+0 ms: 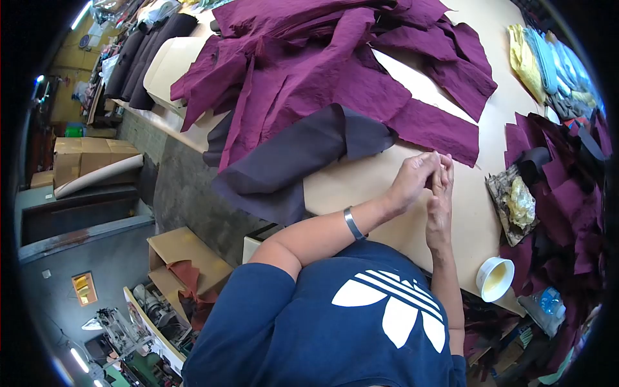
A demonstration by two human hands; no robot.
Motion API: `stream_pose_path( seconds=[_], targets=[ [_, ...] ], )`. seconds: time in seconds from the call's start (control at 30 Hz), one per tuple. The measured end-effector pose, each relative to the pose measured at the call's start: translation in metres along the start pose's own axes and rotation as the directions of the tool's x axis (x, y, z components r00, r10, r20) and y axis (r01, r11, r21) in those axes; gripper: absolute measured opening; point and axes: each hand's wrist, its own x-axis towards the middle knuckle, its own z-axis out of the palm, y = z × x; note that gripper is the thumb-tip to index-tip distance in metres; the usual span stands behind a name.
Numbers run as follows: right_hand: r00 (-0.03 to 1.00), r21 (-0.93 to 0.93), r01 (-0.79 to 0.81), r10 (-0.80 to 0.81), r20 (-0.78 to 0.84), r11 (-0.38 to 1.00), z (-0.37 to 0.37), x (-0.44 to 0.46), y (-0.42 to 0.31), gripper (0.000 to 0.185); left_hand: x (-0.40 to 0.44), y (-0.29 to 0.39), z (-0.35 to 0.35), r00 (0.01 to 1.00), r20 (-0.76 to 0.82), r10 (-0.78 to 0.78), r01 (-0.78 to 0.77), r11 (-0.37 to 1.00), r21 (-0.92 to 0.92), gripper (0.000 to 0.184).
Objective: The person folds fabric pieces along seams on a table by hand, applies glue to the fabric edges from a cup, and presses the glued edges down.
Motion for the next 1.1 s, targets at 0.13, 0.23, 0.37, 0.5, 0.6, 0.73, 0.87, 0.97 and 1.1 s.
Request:
stream_pose_path(
  seconds=[0.13, 0.23, 0.37, 0.5, 0.6, 0.73, 0.87, 0.97, 1.1],
  targets=[
    [0.996, 0.533, -0.090, 0.079, 0.043, 0.841, 0.001, -0.005, -0.003, 0.085, 0.001, 0.012, -0.003, 0.979, 0.041, -0.198, 0.202, 0.956, -0.213, 0.034],
    [0.997, 0.543, -0.074, 0.060, 0.044, 0.836, 0.001, -0.007, -0.005, 0.086, 0.002, 0.017, -0.003, 0.981, 0.098, -0.168, 0.184, 0.963, -0.197, 0.029],
    [1.000, 0.006, 0.018, -0.018, -0.007, 1.000, 0.002, -0.009, -0.001, 0.085, 0.003, 0.020, -0.002, 0.995, 0.025, -0.092, 0.093, 0.996, -0.017, 0.023],
    [1.000, 0.048, 0.006, -0.006, 0.001, 0.999, 0.003, -0.012, -0.002, 0.087, -0.001, 0.013, 0.001, 0.988, -0.047, -0.147, 0.138, 0.979, -0.152, 0.020],
    [0.996, 0.507, -0.090, 0.072, 0.056, 0.857, 0.003, -0.016, -0.009, 0.089, -0.003, 0.012, 0.002, 0.985, -0.001, -0.175, 0.167, 0.938, -0.304, 0.019],
    [0.998, 0.379, -0.061, 0.050, 0.040, 0.923, 0.009, -0.018, -0.014, 0.088, -0.005, 0.026, 0.010, 0.995, 0.001, -0.102, 0.101, 0.983, -0.156, 0.020],
    [1.000, -0.041, 0.025, -0.025, -0.012, 0.999, 0.010, -0.020, -0.010, 0.083, -0.008, 0.029, 0.008, 0.955, 0.061, 0.292, -0.270, 0.759, 0.592, 0.023],
    [0.992, -0.070, 0.118, -0.121, -0.038, 0.990, 0.004, -0.013, -0.021, 0.073, -0.013, 0.039, 0.007, 0.985, -0.015, 0.174, -0.139, 0.832, 0.537, 0.024],
    [0.986, -0.005, 0.156, -0.156, -0.063, 0.988, 0.002, -0.012, -0.022, 0.057, -0.011, 0.026, -0.008, 0.998, 0.046, 0.042, -0.048, 0.989, 0.136, 0.017]
  ],
)
